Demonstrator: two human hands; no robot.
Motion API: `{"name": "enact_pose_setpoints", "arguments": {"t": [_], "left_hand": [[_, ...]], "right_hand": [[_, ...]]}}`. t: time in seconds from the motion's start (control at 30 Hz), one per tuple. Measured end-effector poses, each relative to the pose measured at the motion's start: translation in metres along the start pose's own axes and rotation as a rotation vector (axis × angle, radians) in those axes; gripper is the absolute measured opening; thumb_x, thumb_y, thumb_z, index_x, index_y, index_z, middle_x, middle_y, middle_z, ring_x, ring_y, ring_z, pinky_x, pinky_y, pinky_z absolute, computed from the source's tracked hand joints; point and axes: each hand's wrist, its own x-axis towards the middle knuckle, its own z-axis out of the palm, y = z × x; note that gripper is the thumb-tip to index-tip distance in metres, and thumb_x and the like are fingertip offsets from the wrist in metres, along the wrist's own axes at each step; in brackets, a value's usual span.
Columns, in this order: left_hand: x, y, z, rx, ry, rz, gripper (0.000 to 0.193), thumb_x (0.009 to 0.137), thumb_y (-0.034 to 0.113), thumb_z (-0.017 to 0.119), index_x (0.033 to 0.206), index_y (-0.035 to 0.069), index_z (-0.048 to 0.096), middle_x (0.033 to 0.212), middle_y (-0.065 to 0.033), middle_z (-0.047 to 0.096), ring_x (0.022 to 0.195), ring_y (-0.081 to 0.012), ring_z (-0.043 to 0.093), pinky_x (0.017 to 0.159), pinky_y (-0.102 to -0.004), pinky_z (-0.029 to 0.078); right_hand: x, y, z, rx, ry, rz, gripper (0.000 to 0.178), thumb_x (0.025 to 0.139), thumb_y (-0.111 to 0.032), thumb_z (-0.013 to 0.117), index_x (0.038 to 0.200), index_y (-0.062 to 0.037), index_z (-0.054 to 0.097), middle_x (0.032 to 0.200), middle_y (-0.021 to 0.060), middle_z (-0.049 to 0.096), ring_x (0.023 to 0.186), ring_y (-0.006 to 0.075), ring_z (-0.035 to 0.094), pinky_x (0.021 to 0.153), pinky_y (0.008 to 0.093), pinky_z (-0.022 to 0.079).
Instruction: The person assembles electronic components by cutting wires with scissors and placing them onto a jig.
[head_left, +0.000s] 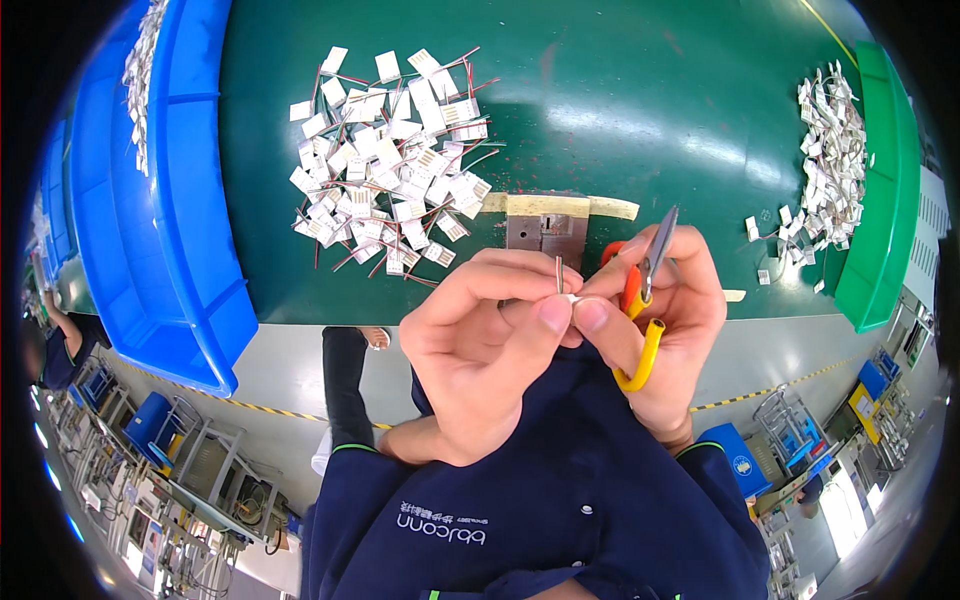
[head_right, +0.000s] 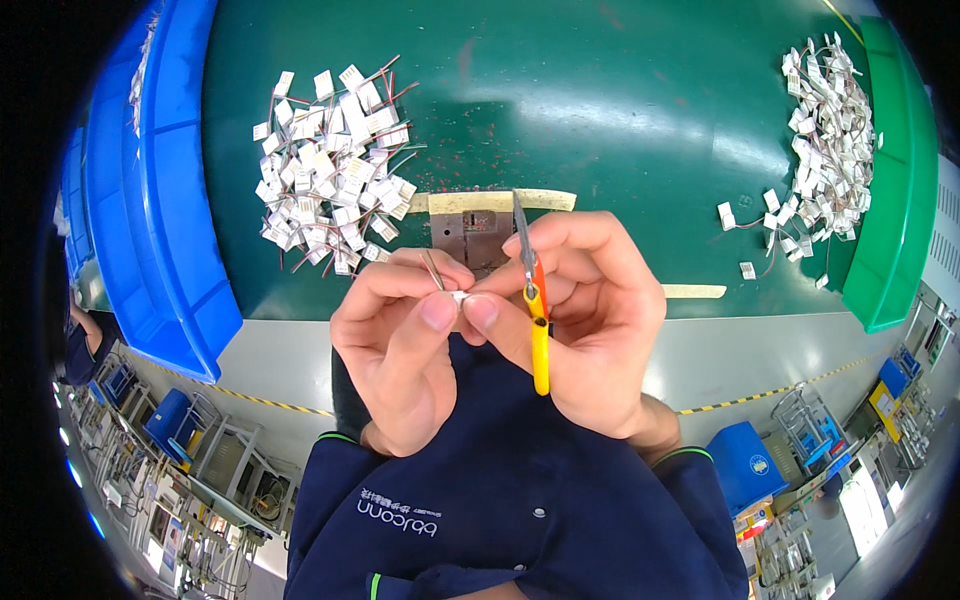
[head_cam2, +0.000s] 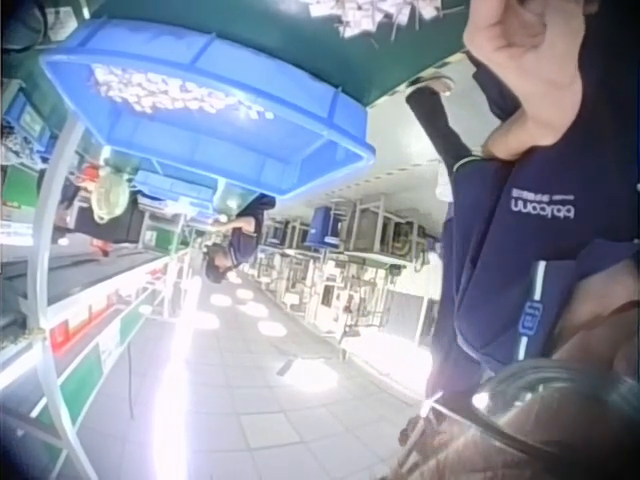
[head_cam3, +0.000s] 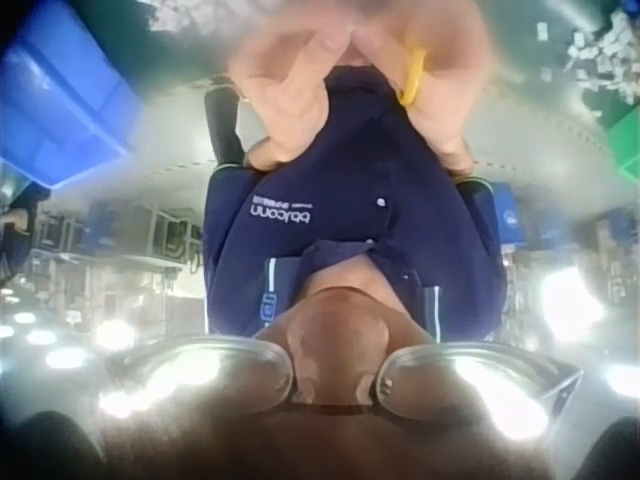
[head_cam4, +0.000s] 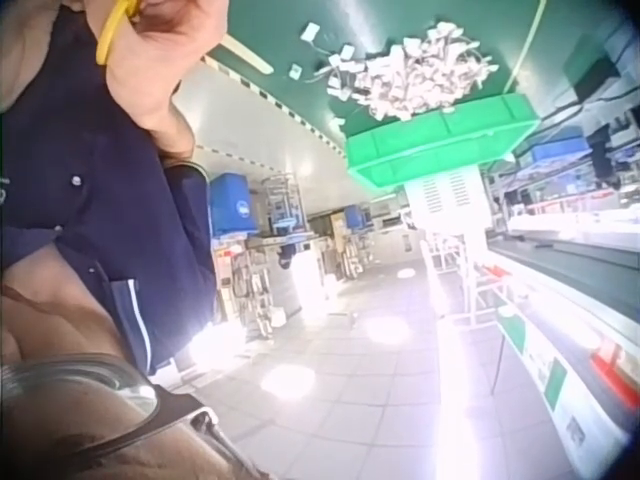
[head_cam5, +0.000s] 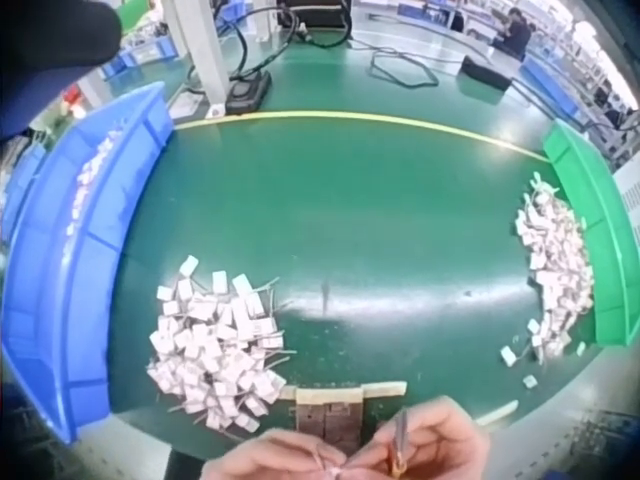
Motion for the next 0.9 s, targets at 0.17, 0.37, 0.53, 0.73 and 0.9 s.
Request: {"name": "enact_pose_setpoints", "arguments": {"t": [0.17, 0.37, 0.53, 0.73, 0.9], "left_hand": [[0.002, 0.001, 0.001, -0.019, 0.014, 0.03, 0.008, 0.082, -0.008, 0.061, 0.09, -0.007, 0.06, 0.093, -0.0156, 0.061, 0.077, -0.014, 0.06, 0.059, -0.023, 0.052], [0.001, -0.004, 0.001, -0.011, 0.054, 0.083, 0.008, 0.081, -0.008, 0.062, 0.089, -0.006, 0.06, 0.088, -0.0138, 0.062, 0.078, -0.014, 0.06, 0.067, -0.0246, 0.049], [-0.002, -0.005, 0.002, -0.036, 0.061, 0.077, 0.007, 0.081, -0.008, 0.062, 0.088, -0.006, 0.06, 0.087, -0.0125, 0.062, 0.077, -0.0133, 0.059, 0.07, -0.0244, 0.046], [-0.002, -0.005, 0.0, -0.017, 0.055, 0.072, 0.006, 0.081, -0.007, 0.062, 0.086, -0.005, 0.06, 0.085, -0.0118, 0.062, 0.076, -0.0122, 0.058, 0.07, -0.0235, 0.045], [-0.002, -0.004, 0.002, -0.073, 0.058, 0.078, 0.005, 0.081, -0.007, 0.062, 0.083, -0.004, 0.059, 0.084, -0.0111, 0.06, 0.075, -0.0123, 0.057, 0.068, -0.0231, 0.044]], "right_hand": [[0.001, -0.004, -0.001, -0.092, -0.025, -0.016, 0.038, 0.074, 0.012, 0.068, 0.105, 0.0022, 0.047, 0.083, 0.0137, 0.065, 0.073, 0.0155, 0.065, 0.064, 0.0252, 0.054], [0.0, -0.004, -0.003, -0.168, -0.05, -0.011, 0.038, 0.073, 0.013, 0.068, 0.104, 0.0026, 0.049, 0.086, 0.0121, 0.065, 0.077, 0.0141, 0.066, 0.068, 0.0244, 0.054], [-0.002, -0.006, -0.006, -0.178, -0.088, -0.002, 0.038, 0.072, 0.014, 0.068, 0.104, 0.0025, 0.05, 0.088, 0.0112, 0.065, 0.08, 0.0128, 0.066, 0.07, 0.0233, 0.053], [-0.002, -0.01, -0.008, -0.182, -0.115, 0.055, 0.036, 0.072, 0.014, 0.067, 0.102, 0.0028, 0.051, 0.09, 0.0104, 0.065, 0.082, 0.0121, 0.065, 0.072, 0.0223, 0.052], [0.005, -0.014, -0.009, -0.167, -0.172, 0.078, 0.034, 0.072, 0.015, 0.066, 0.101, 0.0033, 0.052, 0.09, 0.0103, 0.065, 0.082, 0.0131, 0.065, 0.071, 0.0224, 0.051]]}}
